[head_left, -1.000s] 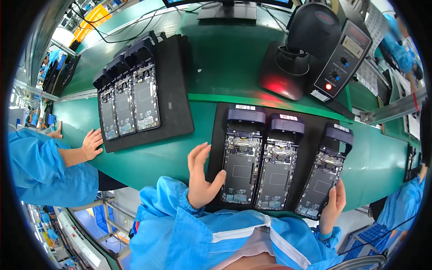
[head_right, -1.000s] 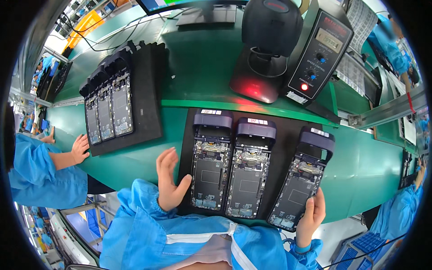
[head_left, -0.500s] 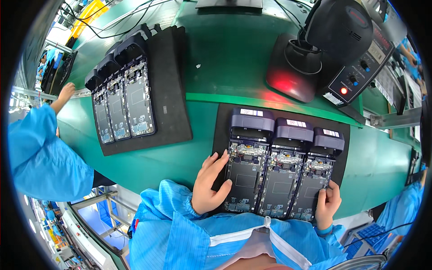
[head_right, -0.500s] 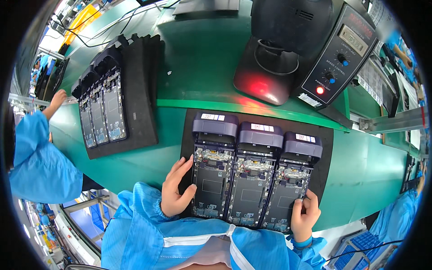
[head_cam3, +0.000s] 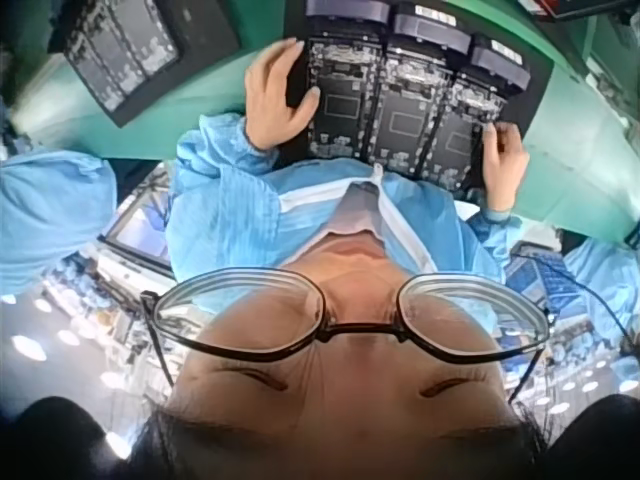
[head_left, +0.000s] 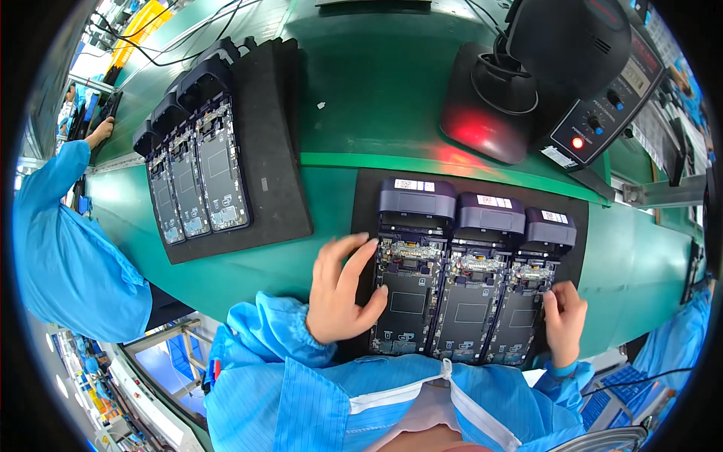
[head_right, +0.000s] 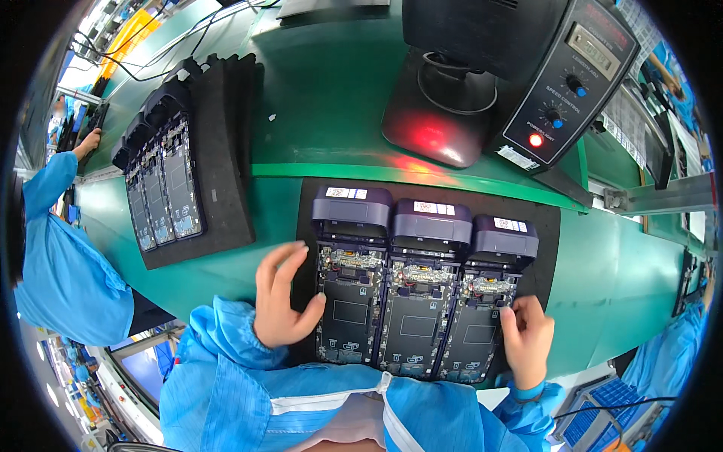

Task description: The person repeatedly picks up small electronic devices from a tray, scans a barcode on each device using a handheld scanner, and places the device back into the tray. This process is repeated for multiple units in a continuous loop.

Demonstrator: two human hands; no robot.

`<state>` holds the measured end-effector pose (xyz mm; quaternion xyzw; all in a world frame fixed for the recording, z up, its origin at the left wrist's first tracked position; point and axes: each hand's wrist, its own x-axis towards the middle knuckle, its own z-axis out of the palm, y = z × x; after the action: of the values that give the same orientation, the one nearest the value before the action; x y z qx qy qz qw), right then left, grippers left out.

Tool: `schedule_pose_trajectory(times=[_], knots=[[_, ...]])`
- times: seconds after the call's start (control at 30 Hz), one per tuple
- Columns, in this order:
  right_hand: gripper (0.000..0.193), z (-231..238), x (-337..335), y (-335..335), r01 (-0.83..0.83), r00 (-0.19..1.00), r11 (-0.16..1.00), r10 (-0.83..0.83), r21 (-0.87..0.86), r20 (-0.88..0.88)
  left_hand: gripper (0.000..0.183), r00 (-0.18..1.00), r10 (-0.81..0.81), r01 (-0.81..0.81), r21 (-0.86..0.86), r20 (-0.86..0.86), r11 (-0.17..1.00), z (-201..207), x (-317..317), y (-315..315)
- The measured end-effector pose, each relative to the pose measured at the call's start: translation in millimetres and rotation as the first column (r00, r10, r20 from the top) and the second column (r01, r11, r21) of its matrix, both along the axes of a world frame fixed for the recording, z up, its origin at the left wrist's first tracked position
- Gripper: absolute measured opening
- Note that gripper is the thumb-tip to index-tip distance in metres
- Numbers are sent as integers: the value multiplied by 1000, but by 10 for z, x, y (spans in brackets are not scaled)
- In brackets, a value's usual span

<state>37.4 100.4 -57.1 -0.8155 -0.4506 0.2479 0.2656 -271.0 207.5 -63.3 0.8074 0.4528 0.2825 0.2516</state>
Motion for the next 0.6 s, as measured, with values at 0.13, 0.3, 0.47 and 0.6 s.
schedule_pose_trajectory(times=[0.13,0.3,0.47,0.6], knots=[[37,223,45,270,-137,935,983,170,-125,311,58,988,-91,125,287,-127,950,141,179,389],[44,-47,178,424,22,984,996,-36,84,176,57,960,-269,280,249,-77,927,-69,398,628],[49,-265,278,423,86,983,968,-44,235,-179,56,967,-250,232,242,47,942,-114,419,614],[51,-256,297,438,64,984,968,-22,241,-174,66,964,-259,266,286,-64,921,-77,406,639]])
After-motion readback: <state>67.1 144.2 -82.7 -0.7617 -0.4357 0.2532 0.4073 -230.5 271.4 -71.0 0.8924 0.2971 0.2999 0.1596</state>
